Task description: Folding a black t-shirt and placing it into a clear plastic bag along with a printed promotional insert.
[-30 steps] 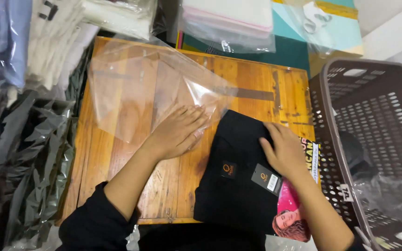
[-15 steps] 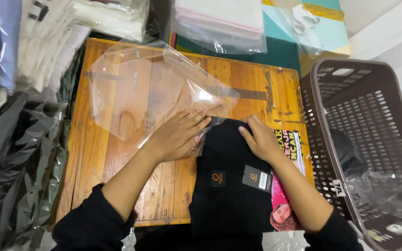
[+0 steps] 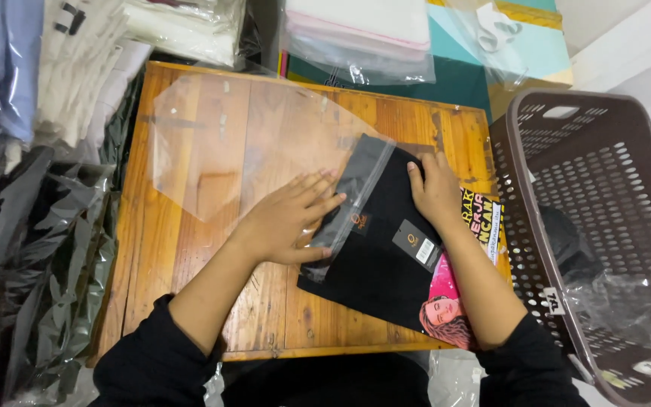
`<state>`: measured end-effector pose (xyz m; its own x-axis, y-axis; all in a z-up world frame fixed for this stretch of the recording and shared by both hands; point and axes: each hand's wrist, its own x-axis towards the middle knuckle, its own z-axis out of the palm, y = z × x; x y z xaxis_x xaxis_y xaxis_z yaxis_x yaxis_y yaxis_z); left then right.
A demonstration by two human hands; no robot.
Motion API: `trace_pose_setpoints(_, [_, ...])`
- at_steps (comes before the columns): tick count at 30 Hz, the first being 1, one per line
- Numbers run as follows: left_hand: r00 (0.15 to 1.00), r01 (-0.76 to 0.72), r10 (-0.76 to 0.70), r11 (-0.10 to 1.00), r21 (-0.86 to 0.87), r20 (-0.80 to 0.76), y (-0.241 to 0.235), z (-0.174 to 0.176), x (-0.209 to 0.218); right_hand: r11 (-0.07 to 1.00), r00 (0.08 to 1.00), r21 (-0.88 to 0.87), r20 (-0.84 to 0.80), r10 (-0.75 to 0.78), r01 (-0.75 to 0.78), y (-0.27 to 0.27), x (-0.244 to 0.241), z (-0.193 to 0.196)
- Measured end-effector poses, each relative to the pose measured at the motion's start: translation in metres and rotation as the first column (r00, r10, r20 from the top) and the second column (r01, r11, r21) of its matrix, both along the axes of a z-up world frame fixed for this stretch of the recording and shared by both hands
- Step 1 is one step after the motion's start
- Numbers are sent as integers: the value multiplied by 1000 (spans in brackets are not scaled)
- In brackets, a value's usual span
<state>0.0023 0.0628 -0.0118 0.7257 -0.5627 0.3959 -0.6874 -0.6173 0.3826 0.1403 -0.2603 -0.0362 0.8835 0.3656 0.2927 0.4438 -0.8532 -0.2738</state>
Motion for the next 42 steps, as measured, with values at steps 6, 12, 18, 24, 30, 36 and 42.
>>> trace_pose_setpoints(6, [997,-75,74,992,101,7,-12,-1,-7,1000,1000,8,25,-11,11,2,2,-3])
trace_pose_setpoints(12, [972,-227,234,955,188,-11,-35,4,-58,998,994,17,89,-60,59,6,6,-4])
trace_pose_setpoints(18, [955,-286,291,956,72,-62,-33,-29,-84,997,992,64,118,-42,35,2,22,-14])
trace_pose_setpoints(24, [923,-367,371,928,-59,103,-25,-21,-85,997,914,-73,406,-7,40,9,4,13])
trace_pose_setpoints(30, [891,-431,448,885,-178,73,-21,-46,-81,736,741,95,155,654,-670,64,-126,53])
trace_pose_setpoints(36, [865,-489,501,846,-213,2,-21,-51,-81,727,671,-370,291,682,-579,66,-154,24])
trace_pose_setpoints(42, [816,-573,566,768,-285,-115,-18,-52,-82,821,810,-108,138,571,-560,47,-138,15])
